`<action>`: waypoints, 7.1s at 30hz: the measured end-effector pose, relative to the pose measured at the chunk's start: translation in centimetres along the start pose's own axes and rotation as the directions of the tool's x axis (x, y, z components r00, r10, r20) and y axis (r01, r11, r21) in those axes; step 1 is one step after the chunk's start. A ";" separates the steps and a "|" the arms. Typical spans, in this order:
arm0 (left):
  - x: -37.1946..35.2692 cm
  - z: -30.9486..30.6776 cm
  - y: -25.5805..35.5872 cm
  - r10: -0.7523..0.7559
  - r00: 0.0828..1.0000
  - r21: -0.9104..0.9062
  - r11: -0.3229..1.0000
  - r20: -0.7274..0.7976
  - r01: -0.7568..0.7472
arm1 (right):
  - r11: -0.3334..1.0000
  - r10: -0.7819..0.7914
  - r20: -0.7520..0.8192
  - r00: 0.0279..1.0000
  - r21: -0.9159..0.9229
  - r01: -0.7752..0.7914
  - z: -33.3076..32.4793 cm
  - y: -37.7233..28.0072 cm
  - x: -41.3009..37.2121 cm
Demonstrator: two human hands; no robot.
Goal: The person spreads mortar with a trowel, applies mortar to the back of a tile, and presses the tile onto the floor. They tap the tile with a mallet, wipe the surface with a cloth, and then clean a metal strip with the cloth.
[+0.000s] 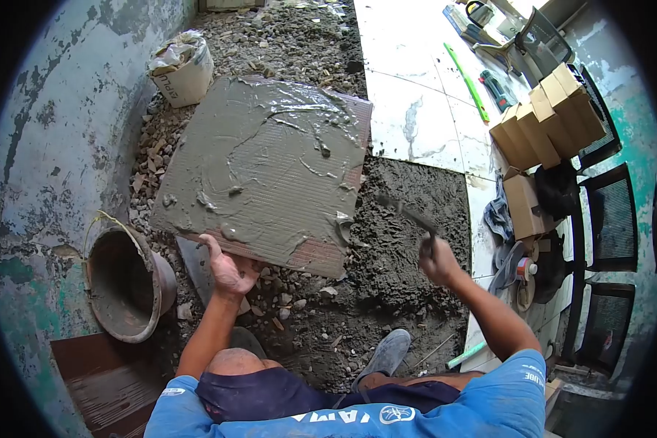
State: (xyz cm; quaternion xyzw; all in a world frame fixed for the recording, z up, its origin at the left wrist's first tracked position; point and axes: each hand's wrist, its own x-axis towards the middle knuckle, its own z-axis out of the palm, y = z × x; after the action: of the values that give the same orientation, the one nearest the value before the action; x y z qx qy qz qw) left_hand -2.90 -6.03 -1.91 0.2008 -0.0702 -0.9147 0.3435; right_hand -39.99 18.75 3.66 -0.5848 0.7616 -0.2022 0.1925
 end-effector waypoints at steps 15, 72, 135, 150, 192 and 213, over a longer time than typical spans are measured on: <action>1.0 0.5 0.4 0.165 0.986 0.057 0.985 -0.023 -0.163 | 0.479 0.192 0.823 0.535 0.397 -0.783 -3.3 1.9 16.6; -0.2 -2.0 0.3 0.061 0.998 0.004 0.998 -0.001 -0.061 | 0.963 0.268 0.539 0.798 -0.157 -0.217 1.0 -17.4 7.2; -0.1 -3.5 0.7 -0.037 0.977 -0.016 0.999 0.211 0.041 | 0.957 0.016 0.580 0.814 -0.244 0.155 8.7 -32.2 22.9; -0.1 -2.6 0.9 -0.055 0.984 -0.005 0.998 0.167 0.057 | 0.954 0.291 0.530 0.797 -0.219 -0.204 5.2 -28.4 20.4; -0.3 -2.3 0.5 -0.060 0.998 -0.004 0.998 0.009 0.060 | 0.925 0.347 0.493 0.798 -0.321 -0.204 0.0 -12.6 7.8; -0.6 -3.3 0.3 -0.035 0.998 -0.016 0.999 -0.050 0.035 | 0.768 0.451 0.327 0.831 0.332 -0.547 0.1 -11.7 25.1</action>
State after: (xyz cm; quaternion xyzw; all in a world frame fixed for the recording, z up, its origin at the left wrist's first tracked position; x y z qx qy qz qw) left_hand -0.96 -5.86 -4.65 0.2224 -0.0512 -0.9158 0.3306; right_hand -36.54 -8.35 8.39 -0.3247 0.8024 -0.2309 0.4444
